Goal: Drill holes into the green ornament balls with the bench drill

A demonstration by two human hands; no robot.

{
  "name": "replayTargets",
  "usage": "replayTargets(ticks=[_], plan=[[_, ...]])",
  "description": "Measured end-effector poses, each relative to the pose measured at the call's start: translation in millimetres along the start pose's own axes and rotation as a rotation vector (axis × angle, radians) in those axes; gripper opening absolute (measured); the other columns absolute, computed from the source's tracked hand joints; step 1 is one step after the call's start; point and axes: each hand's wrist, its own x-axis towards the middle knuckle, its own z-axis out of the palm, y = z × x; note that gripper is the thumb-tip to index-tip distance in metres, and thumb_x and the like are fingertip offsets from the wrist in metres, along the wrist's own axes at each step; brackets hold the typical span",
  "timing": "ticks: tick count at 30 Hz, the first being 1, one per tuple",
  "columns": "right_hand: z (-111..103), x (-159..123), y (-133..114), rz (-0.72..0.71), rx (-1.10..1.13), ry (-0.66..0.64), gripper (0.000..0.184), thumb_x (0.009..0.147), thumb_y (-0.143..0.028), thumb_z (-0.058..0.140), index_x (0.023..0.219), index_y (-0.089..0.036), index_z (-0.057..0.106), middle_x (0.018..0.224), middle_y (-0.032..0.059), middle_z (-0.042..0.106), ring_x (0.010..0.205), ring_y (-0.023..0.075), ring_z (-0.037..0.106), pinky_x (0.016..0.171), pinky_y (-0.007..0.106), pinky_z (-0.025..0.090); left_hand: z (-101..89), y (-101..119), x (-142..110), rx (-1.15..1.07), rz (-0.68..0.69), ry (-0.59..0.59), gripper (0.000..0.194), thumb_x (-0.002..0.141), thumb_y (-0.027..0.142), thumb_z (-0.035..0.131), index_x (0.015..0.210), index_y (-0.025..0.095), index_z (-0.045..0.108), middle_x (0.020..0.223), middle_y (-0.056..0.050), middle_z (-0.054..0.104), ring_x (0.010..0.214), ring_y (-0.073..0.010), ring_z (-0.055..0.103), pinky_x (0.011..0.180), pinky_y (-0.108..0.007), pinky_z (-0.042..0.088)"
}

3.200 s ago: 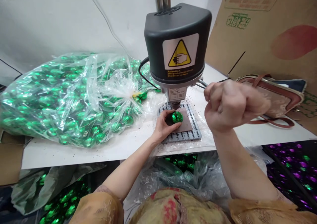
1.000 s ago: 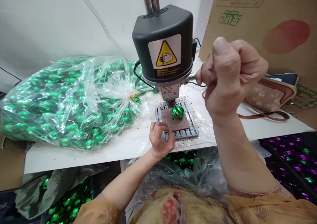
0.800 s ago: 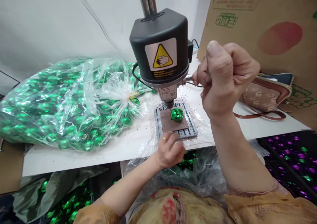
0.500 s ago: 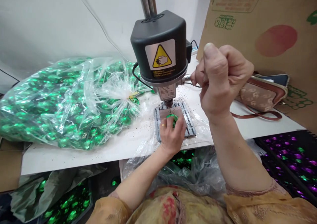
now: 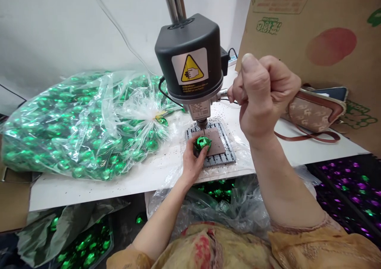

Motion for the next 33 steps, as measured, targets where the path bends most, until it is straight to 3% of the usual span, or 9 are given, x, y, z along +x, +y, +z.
replayTargets(ticks=[2,5,7,12,15,19,26,33], plan=[[0,-1,0,0.014,-0.017,0.007,0.057,0.081,-0.054,0.067,0.057,-0.023,0.026,0.048,-0.0044,0.025,0.044,0.0106,0.025,0.045,0.036,0.027,-0.4,-2,-2,-0.016,-0.065,0.012,0.049,0.083,0.035,0.076,0.126,0.022,0.054,0.118,-0.009,0.066,0.11,-0.0231,0.065,0.095,-0.038,0.053],[0,-3,0,0.031,-0.032,0.016,0.055,0.084,-0.051,0.065,0.057,-0.023,0.026,0.049,-0.0039,0.026,0.045,0.0108,0.027,0.047,0.035,0.028,-2.4,-3,-6,0.0,-0.064,-0.079,0.046,0.079,0.035,0.079,0.118,0.022,0.06,0.114,-0.008,0.067,0.109,-0.0242,0.065,0.096,-0.039,0.052],[0,-4,0,0.036,-0.038,0.014,0.054,0.085,-0.048,0.064,0.057,-0.023,0.026,0.049,-0.0037,0.026,0.045,0.0109,0.027,0.047,0.035,0.028,-5.5,-4,-5,-0.039,-0.037,-0.12,0.044,0.081,0.037,0.077,0.119,0.023,0.061,0.117,-0.008,0.067,0.112,-0.024,0.064,0.098,-0.038,0.051],[-1,-3,0,0.021,-0.018,0.003,0.052,0.087,-0.044,0.063,0.057,-0.022,0.025,0.05,-0.0031,0.026,0.044,0.0115,0.028,0.047,0.035,0.027,-18.0,-15,16,-0.134,-0.06,-0.057,0.049,0.094,0.044,0.062,0.138,0.024,0.052,0.134,-0.011,0.06,0.123,-0.0233,0.059,0.106,-0.038,0.046],[-1,-3,-2,0.027,-0.009,-0.006,0.052,0.086,-0.044,0.064,0.057,-0.023,0.026,0.049,-0.0034,0.027,0.044,0.0111,0.028,0.046,0.035,0.027,-21.8,-24,29,-0.141,-0.059,-0.107,0.051,0.095,0.045,0.06,0.139,0.023,0.048,0.132,-0.011,0.061,0.121,-0.0229,0.059,0.105,-0.038,0.046],[0,-3,-3,0.02,0.007,-0.003,0.052,0.086,-0.042,0.065,0.057,-0.022,0.027,0.05,-0.004,0.027,0.044,0.0093,0.029,0.046,0.034,0.027,-20.0,-31,34,-0.125,-0.039,-0.144,0.046,0.089,0.043,0.067,0.128,0.021,0.053,0.118,-0.01,0.065,0.107,-0.0217,0.063,0.095,-0.036,0.05],[0,-4,-2,0.004,-0.024,0.005,0.052,0.087,-0.043,0.063,0.057,-0.022,0.025,0.05,-0.0034,0.026,0.044,0.0101,0.028,0.045,0.034,0.029,-12.2,-30,36,-0.134,-0.029,-0.195,0.047,0.087,0.04,0.07,0.127,0.021,0.055,0.124,-0.01,0.066,0.116,-0.0241,0.062,0.099,-0.037,0.049],[0,-4,0,-0.016,-0.06,-0.01,0.053,0.089,-0.045,0.061,0.058,-0.021,0.023,0.05,-0.0034,0.025,0.044,0.009,0.029,0.045,0.032,0.029,-7.4,-28,38,-0.158,-0.05,-0.218,0.054,0.08,0.045,0.078,0.123,0.02,0.057,0.121,-0.01,0.068,0.11,-0.0249,0.065,0.095,-0.038,0.052]])
